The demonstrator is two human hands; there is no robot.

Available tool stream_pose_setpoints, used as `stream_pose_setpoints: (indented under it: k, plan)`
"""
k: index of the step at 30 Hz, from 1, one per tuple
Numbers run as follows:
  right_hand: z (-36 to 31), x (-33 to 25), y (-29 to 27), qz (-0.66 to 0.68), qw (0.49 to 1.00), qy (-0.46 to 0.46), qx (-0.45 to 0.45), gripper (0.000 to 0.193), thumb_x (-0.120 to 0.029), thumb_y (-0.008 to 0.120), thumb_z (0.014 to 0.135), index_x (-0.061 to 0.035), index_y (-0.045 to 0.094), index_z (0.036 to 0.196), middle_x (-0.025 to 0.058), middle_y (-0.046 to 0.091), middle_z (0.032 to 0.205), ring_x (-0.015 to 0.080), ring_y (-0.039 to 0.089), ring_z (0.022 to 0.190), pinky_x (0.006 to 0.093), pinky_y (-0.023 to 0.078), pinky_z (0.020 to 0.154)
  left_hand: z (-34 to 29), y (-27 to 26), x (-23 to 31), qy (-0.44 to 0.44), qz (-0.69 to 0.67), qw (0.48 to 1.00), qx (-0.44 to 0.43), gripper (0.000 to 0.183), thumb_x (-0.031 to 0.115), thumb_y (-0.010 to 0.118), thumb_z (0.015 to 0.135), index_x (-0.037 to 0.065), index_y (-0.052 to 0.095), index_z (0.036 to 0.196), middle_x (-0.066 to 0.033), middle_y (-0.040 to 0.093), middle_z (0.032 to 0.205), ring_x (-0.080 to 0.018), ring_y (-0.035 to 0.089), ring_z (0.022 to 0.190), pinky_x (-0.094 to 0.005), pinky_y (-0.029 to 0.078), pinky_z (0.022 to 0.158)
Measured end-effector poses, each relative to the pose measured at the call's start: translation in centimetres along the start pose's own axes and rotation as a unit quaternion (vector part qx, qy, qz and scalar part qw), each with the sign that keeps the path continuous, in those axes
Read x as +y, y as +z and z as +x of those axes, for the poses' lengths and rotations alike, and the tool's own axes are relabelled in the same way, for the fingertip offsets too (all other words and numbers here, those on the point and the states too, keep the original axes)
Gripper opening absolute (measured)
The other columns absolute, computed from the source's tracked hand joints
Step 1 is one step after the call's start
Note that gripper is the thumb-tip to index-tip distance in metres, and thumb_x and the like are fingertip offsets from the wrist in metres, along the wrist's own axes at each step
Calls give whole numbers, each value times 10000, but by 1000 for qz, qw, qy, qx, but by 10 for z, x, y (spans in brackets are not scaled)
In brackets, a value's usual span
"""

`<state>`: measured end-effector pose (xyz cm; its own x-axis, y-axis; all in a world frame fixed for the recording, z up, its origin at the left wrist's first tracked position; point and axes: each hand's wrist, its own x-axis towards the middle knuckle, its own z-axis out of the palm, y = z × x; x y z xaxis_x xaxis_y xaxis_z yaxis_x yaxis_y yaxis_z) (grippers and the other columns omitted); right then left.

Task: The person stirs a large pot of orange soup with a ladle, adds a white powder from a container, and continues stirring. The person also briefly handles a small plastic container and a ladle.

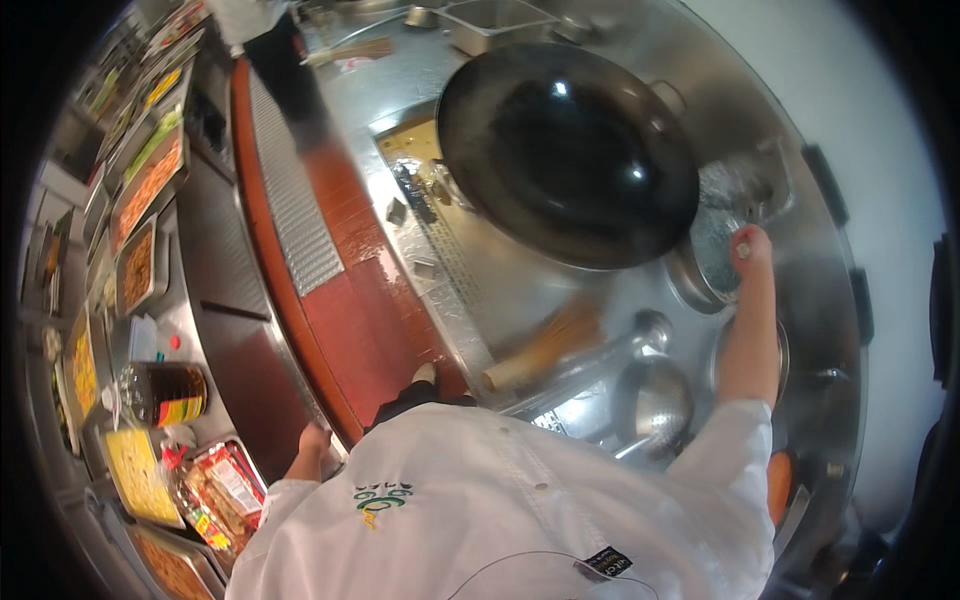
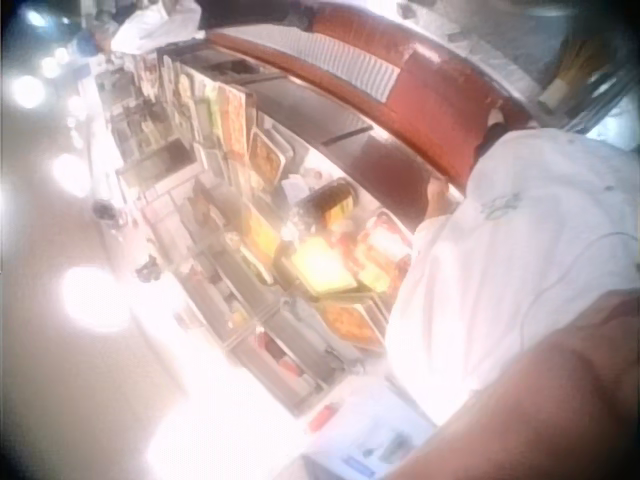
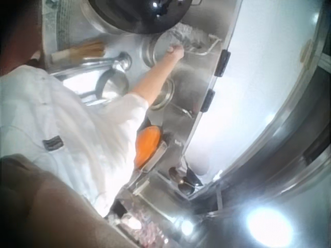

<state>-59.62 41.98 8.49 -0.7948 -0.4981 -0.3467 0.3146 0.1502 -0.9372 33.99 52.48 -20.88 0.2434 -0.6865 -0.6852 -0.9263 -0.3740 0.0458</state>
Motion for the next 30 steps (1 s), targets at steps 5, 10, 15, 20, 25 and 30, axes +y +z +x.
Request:
stream_pose_setpoints:
  k: [5, 10, 15, 20, 25, 30]
  plan:
    - [-38, 60, -48, -294, 941, -130, 107, 373, -41, 507, 800, 6, 506, 1170, 159, 626, 771, 256, 575, 527, 388, 449, 490, -1, 5, 16, 45, 14, 996, -74, 326, 290, 668, 796, -2, 715, 933, -224, 686, 1029, -349, 660, 998, -421, 523, 851]
    - [-61, 128, -122, -683, 655, -246, 208, 463, -42, 473, 825, 37, 446, 1280, 262, 666, 906, 369, 683, 698, 443, 537, 615, 46, -15, 81, 153, -58, 986, 11, 361, 298, 645, 830, 4, 665, 1038, -219, 689, 1010, -358, 655, 991, -421, 515, 846]
    - [-73, 171, -110, -587, 795, -61, 143, 325, -27, 459, 801, 52, 528, 1108, 203, 662, 815, 329, 681, 674, 396, 546, 577, 48, -82, 171, 252, -128, 957, 74, 326, 263, 649, 851, -2, 636, 1041, -192, 680, 888, -329, 666, 864, -389, 513, 789]
    - [-95, 124, -84, 294, 936, 159, -113, 98, -16, 469, 796, -69, 479, 714, 45, 485, 598, 152, 462, 488, 270, 413, 432, -17, -152, 262, 380, -179, 898, 128, 301, 205, 634, 872, -8, 618, 1082, -168, 669, 838, -264, 661, 803, -374, 509, 747]
    - [-165, 100, -89, 361, 917, 139, -92, 32, 7, 434, 749, -15, 412, 744, 36, 462, 570, 127, 471, 435, 219, 440, 429, -68, -219, 341, 479, -226, 844, 87, 302, 109, 633, 872, 6, 602, 1154, -110, 657, 851, -142, 619, 787, -299, 494, 715]
    - [-251, 69, -92, 348, 920, 90, -155, 204, 38, 467, 823, -5, 451, 1022, 68, 481, 792, 88, 466, 513, 212, 434, 417, -78, -254, 449, 585, -256, 768, 43, 316, 106, 635, 861, 40, 612, 1169, -71, 640, 821, -163, 613, 783, -299, 497, 741]
